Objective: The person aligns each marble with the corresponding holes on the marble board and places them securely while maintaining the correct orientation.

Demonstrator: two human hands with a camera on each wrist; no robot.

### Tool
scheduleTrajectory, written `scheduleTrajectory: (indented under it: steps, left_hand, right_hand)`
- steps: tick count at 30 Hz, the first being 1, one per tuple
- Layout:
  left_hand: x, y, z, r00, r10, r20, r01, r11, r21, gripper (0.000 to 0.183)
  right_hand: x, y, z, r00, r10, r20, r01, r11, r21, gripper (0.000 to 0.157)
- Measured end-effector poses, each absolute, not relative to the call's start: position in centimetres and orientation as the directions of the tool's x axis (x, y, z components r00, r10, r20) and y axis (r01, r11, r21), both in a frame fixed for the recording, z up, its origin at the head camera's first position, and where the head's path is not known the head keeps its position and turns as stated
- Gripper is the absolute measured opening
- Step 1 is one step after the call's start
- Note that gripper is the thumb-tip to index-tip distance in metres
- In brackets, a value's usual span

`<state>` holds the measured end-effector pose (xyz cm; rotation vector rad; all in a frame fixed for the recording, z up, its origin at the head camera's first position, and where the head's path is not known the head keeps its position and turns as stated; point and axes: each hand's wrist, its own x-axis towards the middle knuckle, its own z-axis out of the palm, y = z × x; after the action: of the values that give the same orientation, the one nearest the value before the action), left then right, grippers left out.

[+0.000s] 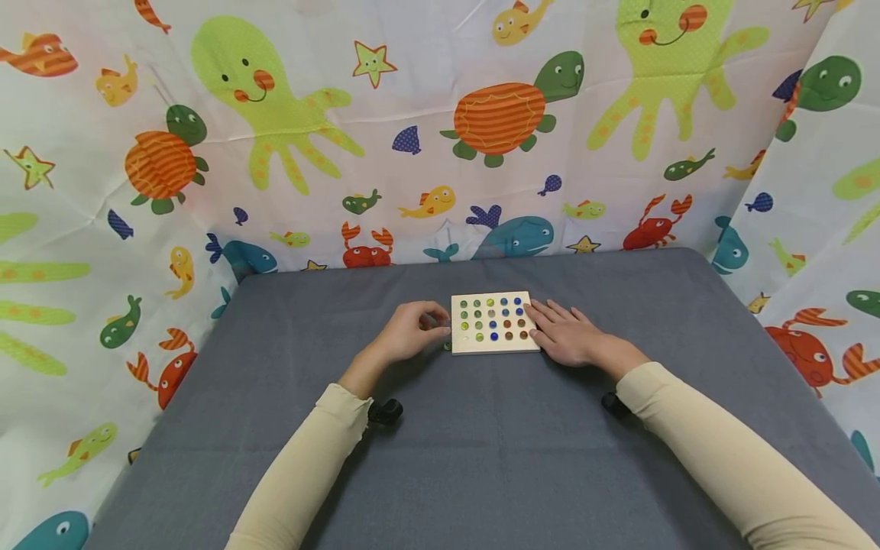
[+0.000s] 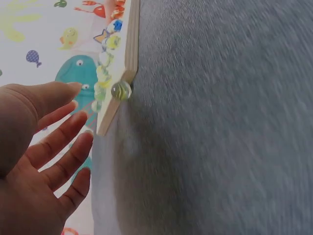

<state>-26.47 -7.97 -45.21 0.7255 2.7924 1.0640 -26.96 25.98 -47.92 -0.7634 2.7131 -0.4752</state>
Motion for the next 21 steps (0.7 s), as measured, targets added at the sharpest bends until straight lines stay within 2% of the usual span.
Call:
scheduleTrajectory:
  steps: [21]
  left_hand:
    - [-25.6, -9.4, -46.4, -0.858, 0.512, 0.042, 0.418, 0.647, 0.638, 0.028]
  right_hand:
    - [-26.9, 25.8, -47.8, -0.820, -0.546, -0.173, -0.456, 0.804, -0.381, 0.064]
